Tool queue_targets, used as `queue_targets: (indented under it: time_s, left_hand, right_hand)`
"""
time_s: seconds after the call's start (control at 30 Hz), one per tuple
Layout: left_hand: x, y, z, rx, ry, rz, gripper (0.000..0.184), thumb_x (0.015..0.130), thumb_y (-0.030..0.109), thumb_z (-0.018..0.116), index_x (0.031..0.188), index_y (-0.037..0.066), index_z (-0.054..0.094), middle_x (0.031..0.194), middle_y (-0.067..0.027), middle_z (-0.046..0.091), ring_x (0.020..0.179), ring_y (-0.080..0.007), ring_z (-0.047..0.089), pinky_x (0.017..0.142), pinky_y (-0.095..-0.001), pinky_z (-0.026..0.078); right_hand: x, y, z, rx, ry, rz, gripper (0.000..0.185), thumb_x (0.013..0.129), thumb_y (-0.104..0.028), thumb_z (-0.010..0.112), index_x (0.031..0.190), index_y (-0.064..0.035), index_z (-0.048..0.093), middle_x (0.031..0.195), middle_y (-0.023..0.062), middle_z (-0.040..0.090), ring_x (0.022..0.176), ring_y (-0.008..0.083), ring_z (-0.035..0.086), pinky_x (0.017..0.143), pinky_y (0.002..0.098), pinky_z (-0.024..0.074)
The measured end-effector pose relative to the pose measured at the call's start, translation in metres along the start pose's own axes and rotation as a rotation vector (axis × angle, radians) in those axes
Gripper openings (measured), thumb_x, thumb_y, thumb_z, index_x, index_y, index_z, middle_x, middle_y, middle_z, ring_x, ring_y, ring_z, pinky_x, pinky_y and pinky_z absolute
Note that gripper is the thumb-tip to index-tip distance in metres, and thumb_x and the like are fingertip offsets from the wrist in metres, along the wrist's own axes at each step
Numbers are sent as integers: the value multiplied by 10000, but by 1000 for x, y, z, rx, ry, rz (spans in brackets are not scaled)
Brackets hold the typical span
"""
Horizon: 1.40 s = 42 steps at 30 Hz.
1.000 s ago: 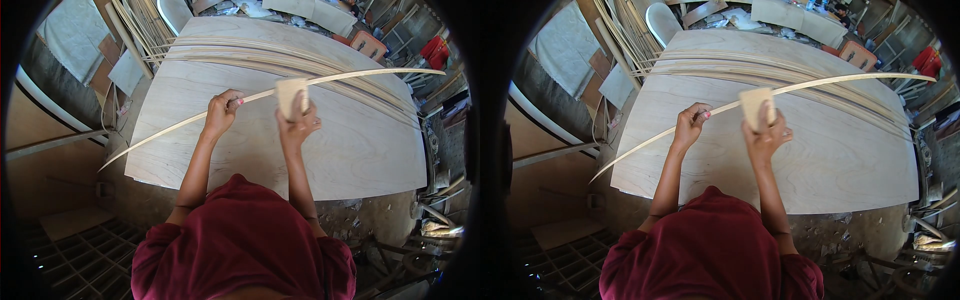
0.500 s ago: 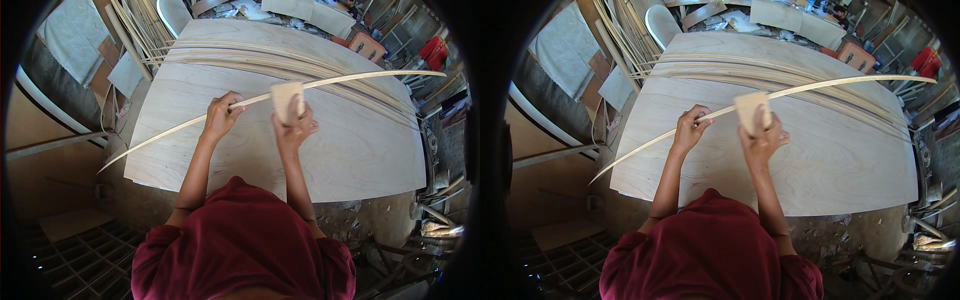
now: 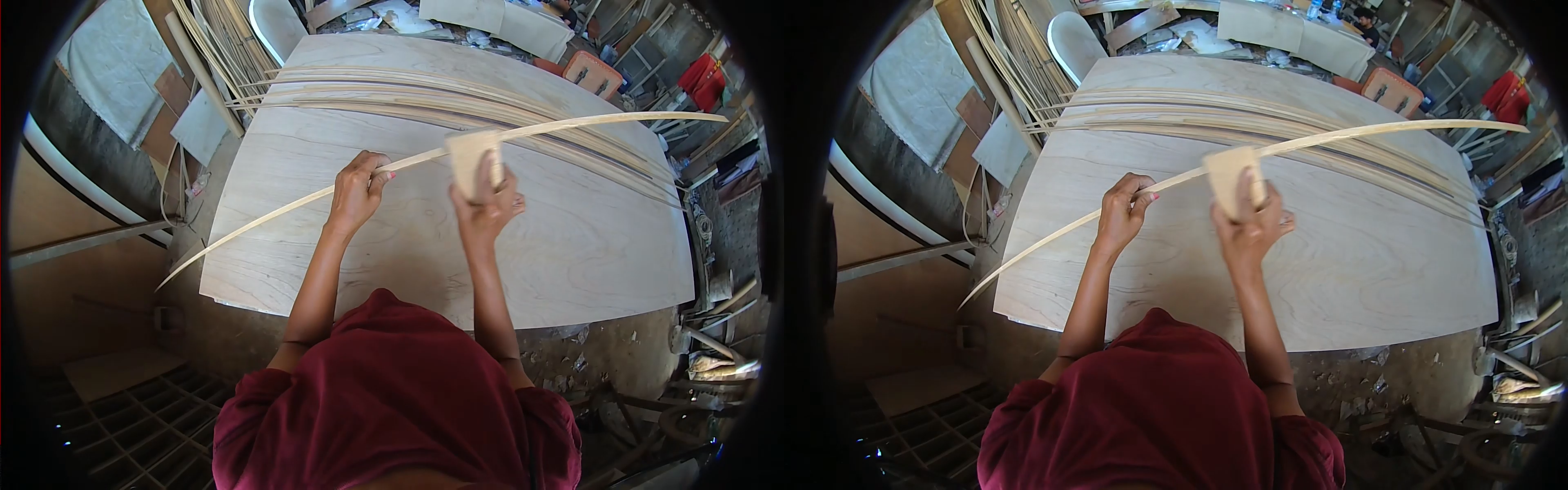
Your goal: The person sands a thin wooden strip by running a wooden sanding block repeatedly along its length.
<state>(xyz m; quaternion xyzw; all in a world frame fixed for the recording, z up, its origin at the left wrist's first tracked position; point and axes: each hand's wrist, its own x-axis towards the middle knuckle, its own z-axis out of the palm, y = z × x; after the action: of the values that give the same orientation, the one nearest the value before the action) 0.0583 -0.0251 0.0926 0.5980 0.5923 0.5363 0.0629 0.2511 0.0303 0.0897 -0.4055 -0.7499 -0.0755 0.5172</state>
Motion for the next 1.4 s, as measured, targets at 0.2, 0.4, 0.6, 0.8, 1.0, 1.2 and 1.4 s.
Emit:
queue_targets:
  time_s: [0.2,0.4,0.6,0.8,1.0,1.2,1.4]
  left_hand:
    - [1,-1,0,-58,-20,-3,71,783,-23,618,852,-23,601,805,-118,607,657,-222,555,607,-294,447]
    - [3,-4,1,-63,-34,9,62,809,-37,595,871,-36,602,750,-94,602,612,-142,510,571,-251,421]
    - [4,-2,-3,-58,-36,-6,78,814,-26,594,891,-37,605,730,-91,593,608,-138,489,568,-256,416]
    - [5,-1,-1,-43,-42,-6,82,818,-13,598,896,-33,605,742,-104,594,613,-147,492,582,-255,421]
    - [5,-1,0,-44,-84,-33,112,781,-30,596,891,-19,604,840,-177,621,741,-331,594,674,-339,468]
    - [6,4,-6,-27,-86,-40,95,790,-20,595,884,-14,606,821,-174,620,729,-324,591,665,-340,463]
    - [6,6,-4,-33,-114,-81,90,790,-20,595,879,-13,599,804,-175,615,710,-318,585,654,-338,459]
  right_hand:
    - [19,16,-2,104,200,176,718,646,-255,774,1299,-133,502,1136,191,519,1002,258,495,802,411,253]
    - [-25,-14,19,49,-4,-83,777,602,-261,794,1311,-178,487,1133,199,514,989,236,491,810,415,252]
    - [0,8,8,-32,72,-114,733,593,-237,799,1264,-111,532,1163,174,512,1031,235,491,830,381,247]
    - [4,4,8,227,170,176,698,610,-230,791,1255,-126,545,1142,202,499,1009,248,488,815,413,250]
    - [-29,-18,16,48,-149,-114,736,573,-224,794,1264,-187,543,1143,184,507,1014,252,490,818,422,252]
    - [15,20,-3,14,165,95,717,610,-226,789,1272,-138,529,1126,202,523,1009,252,491,810,410,253]
    - [-3,4,4,146,124,37,713,614,-222,789,1271,-133,528,1127,213,516,994,260,496,792,387,265]
